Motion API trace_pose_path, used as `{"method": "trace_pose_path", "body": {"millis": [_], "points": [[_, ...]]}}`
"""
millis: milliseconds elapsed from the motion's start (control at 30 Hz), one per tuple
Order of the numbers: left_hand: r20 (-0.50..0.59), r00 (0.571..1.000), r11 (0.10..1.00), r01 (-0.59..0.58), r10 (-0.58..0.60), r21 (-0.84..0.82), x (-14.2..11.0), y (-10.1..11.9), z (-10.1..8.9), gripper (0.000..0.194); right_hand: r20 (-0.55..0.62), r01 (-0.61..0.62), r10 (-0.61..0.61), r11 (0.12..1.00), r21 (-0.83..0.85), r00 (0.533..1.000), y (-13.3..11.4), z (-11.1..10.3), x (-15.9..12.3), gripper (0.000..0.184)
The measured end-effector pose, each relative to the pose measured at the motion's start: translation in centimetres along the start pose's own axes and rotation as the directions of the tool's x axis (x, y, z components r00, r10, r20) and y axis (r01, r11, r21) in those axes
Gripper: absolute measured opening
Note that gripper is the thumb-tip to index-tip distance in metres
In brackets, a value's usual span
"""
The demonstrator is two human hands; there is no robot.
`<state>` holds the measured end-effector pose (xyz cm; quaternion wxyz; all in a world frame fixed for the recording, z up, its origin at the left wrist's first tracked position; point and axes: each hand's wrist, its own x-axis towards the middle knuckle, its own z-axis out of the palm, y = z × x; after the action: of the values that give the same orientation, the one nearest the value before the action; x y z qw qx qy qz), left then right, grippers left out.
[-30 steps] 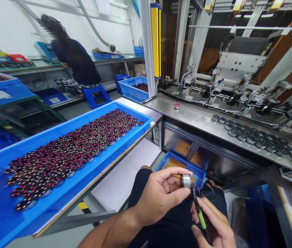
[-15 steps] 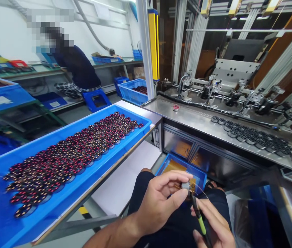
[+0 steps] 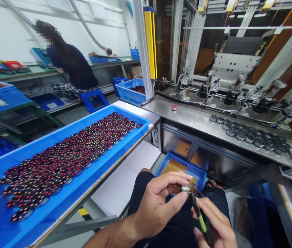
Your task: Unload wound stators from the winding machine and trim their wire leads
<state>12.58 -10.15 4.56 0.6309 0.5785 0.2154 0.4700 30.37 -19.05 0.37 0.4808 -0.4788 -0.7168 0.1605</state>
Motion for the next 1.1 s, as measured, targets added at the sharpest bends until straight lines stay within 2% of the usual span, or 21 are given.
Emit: {"method": "trace_pose_path", "body": {"millis": [267,433,600,700,800,867,967,1033,1100], "points": [[0.019,1.0,0.996,-0.016,0.014,0.084,0.0,0.3,0.2,0.023,-0.043,0.003,-0.006,0.997,-0.074,0.999,0.6,-0.1,-0.7,0.071],[0.027,0.999,0.994,-0.037,0.034,0.102,-0.2,0.4,0.2,0.023,-0.03,-0.026,0.025,0.999,-0.02,0.999,0.5,-0.1,-0.4,0.065],[0.047,0.998,0.994,-0.038,0.033,0.103,-0.2,0.6,0.4,0.028,-0.021,-0.015,0.015,1.0,0.004,1.0,0.0,-0.2,0.1,0.067],[0.052,0.998,0.993,-0.038,0.033,0.115,-0.1,0.6,0.5,0.027,-0.041,-0.001,-0.001,0.999,-0.038,0.999,0.2,-0.1,-0.3,0.069],[0.053,0.998,0.993,-0.033,0.027,0.114,-0.1,0.4,0.3,0.026,-0.079,-0.014,0.003,0.988,-0.151,0.997,1.0,-0.1,-1.3,0.067],[0.073,0.997,0.993,-0.042,0.034,0.109,-0.1,0.3,0.1,0.027,-0.096,-0.087,0.071,0.981,-0.173,0.993,1.6,-0.1,-1.8,0.06],[0.138,0.987,0.978,-0.108,0.084,0.176,0.0,-0.2,-0.4,0.032,-0.062,-0.251,0.248,0.968,-0.031,0.967,2.2,-0.4,-2.0,0.056],[0.16,0.977,0.963,-0.173,0.141,0.208,0.1,-0.6,-0.7,0.046,-0.004,-0.338,0.339,0.938,0.076,0.941,2.4,-0.6,-2.0,0.057],[0.15,0.97,0.95,-0.223,0.193,0.22,0.2,-1.0,-0.9,0.063,0.013,-0.375,0.377,0.915,0.148,0.926,2.5,-1.0,-2.1,0.057]]}}
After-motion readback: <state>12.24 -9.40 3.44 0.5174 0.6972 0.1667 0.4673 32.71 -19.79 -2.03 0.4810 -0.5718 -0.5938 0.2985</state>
